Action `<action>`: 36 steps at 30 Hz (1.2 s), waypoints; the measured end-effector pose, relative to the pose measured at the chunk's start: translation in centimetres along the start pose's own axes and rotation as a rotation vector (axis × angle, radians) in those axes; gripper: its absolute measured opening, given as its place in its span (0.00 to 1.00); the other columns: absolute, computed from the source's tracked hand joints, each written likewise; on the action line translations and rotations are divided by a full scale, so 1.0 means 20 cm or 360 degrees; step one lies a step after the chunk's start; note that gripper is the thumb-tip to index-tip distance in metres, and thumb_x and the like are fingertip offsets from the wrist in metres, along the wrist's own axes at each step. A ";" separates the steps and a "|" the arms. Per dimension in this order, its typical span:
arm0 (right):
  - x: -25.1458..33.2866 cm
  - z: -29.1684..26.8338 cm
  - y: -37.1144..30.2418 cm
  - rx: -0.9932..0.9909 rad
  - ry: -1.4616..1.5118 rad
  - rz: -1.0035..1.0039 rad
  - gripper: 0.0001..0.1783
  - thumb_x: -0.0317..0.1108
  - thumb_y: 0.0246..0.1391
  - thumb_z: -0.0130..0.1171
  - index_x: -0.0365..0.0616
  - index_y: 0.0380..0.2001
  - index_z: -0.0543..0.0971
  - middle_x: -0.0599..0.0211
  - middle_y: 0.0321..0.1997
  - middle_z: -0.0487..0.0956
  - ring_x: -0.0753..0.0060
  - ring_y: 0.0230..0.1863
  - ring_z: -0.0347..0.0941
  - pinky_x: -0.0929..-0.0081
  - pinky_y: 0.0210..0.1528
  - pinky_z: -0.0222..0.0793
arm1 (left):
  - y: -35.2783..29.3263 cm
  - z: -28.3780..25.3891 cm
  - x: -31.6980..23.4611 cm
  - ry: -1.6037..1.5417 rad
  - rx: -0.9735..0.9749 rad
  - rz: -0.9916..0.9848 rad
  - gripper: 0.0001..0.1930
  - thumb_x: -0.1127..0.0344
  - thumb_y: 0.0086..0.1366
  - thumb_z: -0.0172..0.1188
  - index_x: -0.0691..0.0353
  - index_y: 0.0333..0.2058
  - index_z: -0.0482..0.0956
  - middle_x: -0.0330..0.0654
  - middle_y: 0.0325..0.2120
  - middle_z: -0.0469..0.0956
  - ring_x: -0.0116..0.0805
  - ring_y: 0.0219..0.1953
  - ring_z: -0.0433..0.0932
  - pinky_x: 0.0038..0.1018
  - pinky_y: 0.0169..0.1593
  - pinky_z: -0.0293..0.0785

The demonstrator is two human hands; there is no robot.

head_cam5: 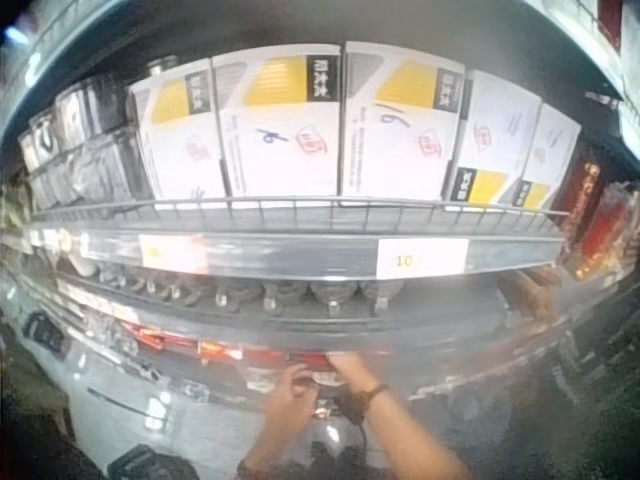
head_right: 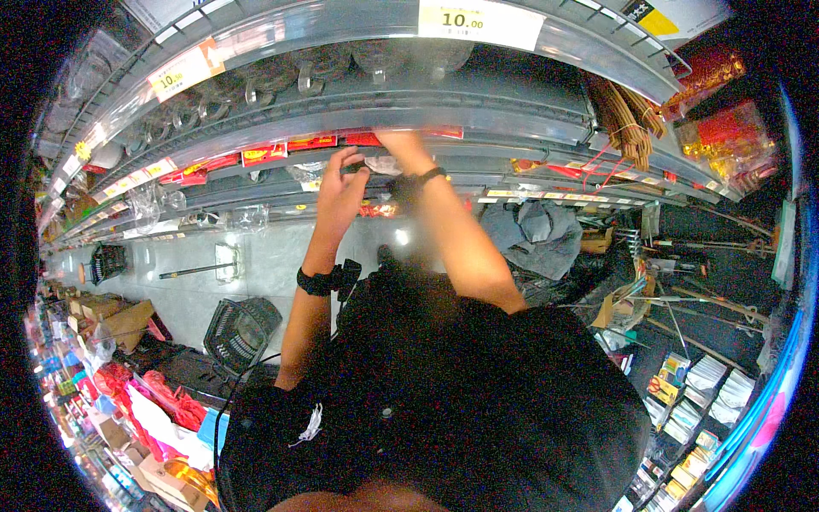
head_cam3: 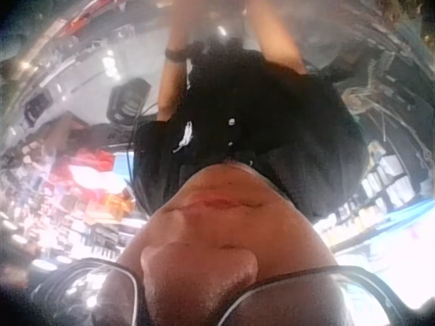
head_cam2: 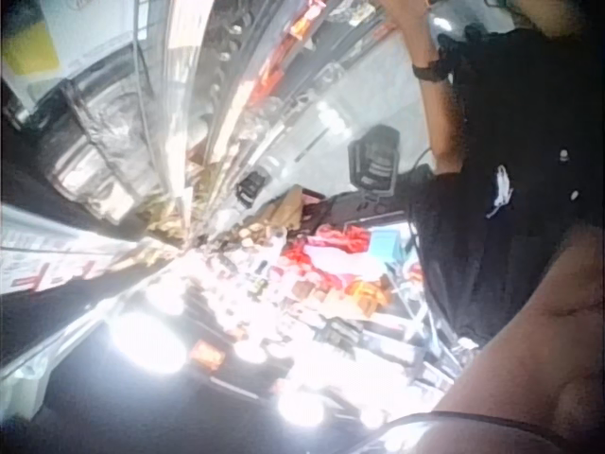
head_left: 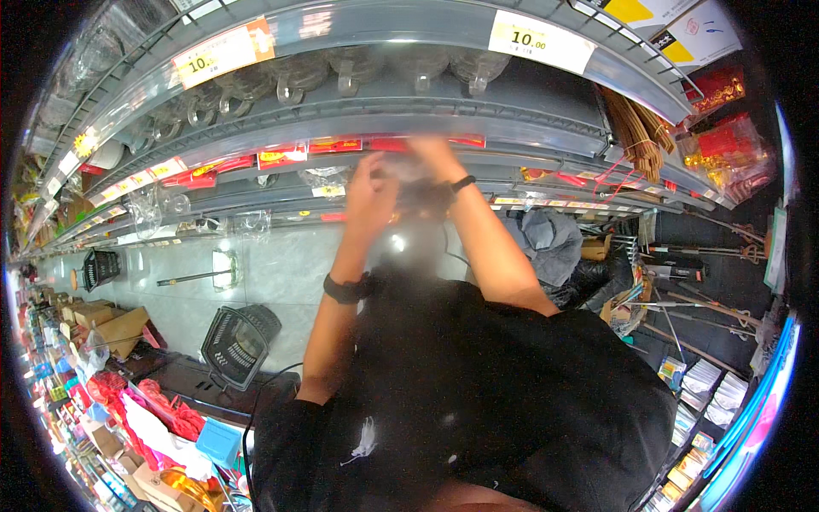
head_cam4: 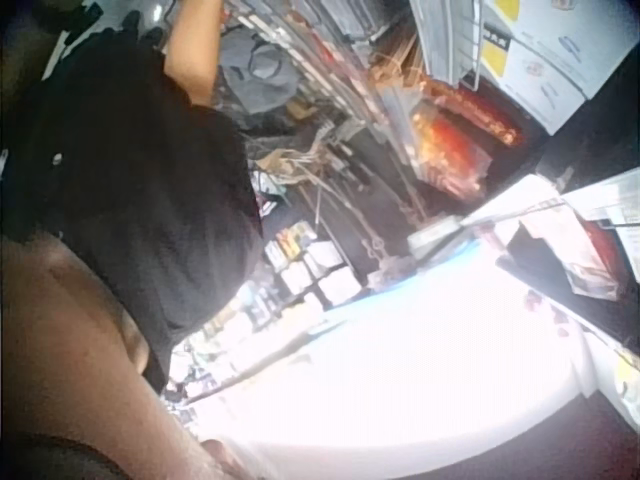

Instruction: Organize and restock red product packages on a supermarket shelf.

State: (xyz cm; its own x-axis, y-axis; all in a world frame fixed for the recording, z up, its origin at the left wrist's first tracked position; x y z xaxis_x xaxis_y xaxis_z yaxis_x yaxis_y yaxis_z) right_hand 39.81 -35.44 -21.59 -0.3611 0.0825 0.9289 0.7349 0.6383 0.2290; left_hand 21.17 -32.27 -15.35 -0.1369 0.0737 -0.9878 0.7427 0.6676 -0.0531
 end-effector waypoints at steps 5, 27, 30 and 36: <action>0.09 -0.07 -0.05 0.0169 0.0118 0.0327 0.16 0.33 0.55 0.64 0.40 0.47 0.79 0.55 0.47 0.82 0.61 0.51 0.76 0.62 0.57 0.69 | 0.04 -0.02 -0.01 0.0062 -0.0047 0.0065 0.26 0.68 0.65 0.59 0.68 0.60 0.65 0.50 0.55 0.75 0.29 0.39 0.81 0.25 0.44 0.75; 0.12 -0.47 0.17 -0.0388 -0.1287 0.0174 0.16 0.29 0.52 0.65 0.39 0.45 0.81 0.61 0.48 0.82 0.61 0.51 0.76 0.61 0.56 0.69 | 0.02 0.09 0.00 0.0163 0.0201 0.0054 0.18 0.72 0.67 0.58 0.67 0.54 0.70 0.45 0.45 0.80 0.26 0.34 0.81 0.23 0.38 0.76; 0.12 -0.46 0.18 -0.0386 -0.1261 0.0177 0.16 0.29 0.52 0.65 0.39 0.45 0.81 0.61 0.48 0.82 0.62 0.51 0.76 0.61 0.56 0.69 | 0.01 0.09 -0.02 0.0130 0.0201 -0.0011 0.17 0.72 0.67 0.58 0.66 0.54 0.71 0.44 0.45 0.80 0.26 0.33 0.81 0.23 0.38 0.76; 0.10 -0.52 0.15 -0.0373 -0.1230 0.0182 0.16 0.29 0.52 0.66 0.40 0.45 0.81 0.62 0.48 0.82 0.62 0.52 0.76 0.61 0.56 0.69 | 0.02 0.12 -0.03 0.0228 0.0207 0.0033 0.17 0.71 0.66 0.59 0.66 0.53 0.71 0.44 0.44 0.80 0.26 0.32 0.80 0.22 0.37 0.75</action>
State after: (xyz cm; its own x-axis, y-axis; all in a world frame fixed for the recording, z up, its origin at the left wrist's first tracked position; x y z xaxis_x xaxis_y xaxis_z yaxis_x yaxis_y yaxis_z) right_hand 47.18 -41.29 -16.11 -0.5077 0.6967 0.5068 0.8613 0.4244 0.2794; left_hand 23.09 -33.74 -15.18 -0.2060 0.1973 -0.9584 0.8235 0.5641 -0.0609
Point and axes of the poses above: each hand's wrist, its own y-axis towards the middle knuckle, its own z-axis out of the palm, x = y × z, the point moved 5 cm from there along y, towards the middle knuckle
